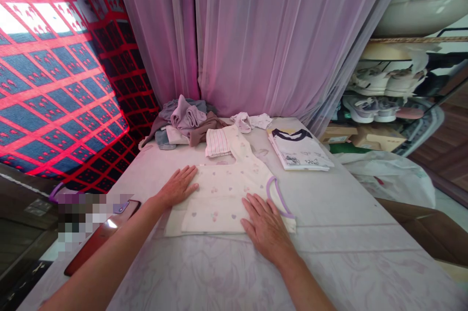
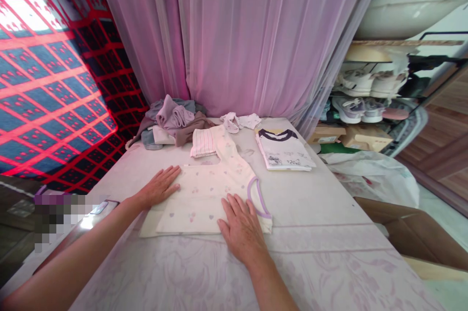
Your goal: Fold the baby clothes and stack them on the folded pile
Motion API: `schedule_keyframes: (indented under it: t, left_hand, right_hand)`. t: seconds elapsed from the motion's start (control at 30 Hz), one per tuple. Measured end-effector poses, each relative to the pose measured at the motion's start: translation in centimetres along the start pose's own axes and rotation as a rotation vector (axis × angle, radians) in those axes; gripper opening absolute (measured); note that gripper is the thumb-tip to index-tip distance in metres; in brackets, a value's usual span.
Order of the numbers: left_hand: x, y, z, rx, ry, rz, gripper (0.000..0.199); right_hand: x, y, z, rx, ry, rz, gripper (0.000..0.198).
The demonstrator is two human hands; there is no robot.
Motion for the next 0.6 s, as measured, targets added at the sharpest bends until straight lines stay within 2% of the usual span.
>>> schedule_keyframes:
  t: [0.3,0.4,0.5,0.6]
  left_hand:
    - [0.6,-0.9,-0.4,0.008,0.028,-0.108,0.062]
    - [0.5,-1.1,-0.6,0.017,-0.017,-0.134,0.065]
    - [0.4,-0.4,-0.9,0.032,-0.022,-0.172,0.063]
    - [-0.5,1.6,-1.1,0.019,0.038,-0.172,0.061]
  right_hand:
    - [-0.1,0.1,0.3,-0.023,0.027,-0.016,0.052]
    - [-0.1,0.0,0.2,-0.023,0.017,-0.013,0.052]
    - [0.0,-0.1,0.1,-0.024,0.009,-0.007,0.052]
    - [0.0,-0.2,-0.1,-0.010,0.004,-0.001,0.052]
Point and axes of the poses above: each hand's wrist, its own x-axis towards the middle knuckle, its own z-axis out of the palm, y = z × x, the point moved 1 cm from there along x, towards the middle knuckle, and after that the axes turned 3 degrees about x, right-handed, at the moved point
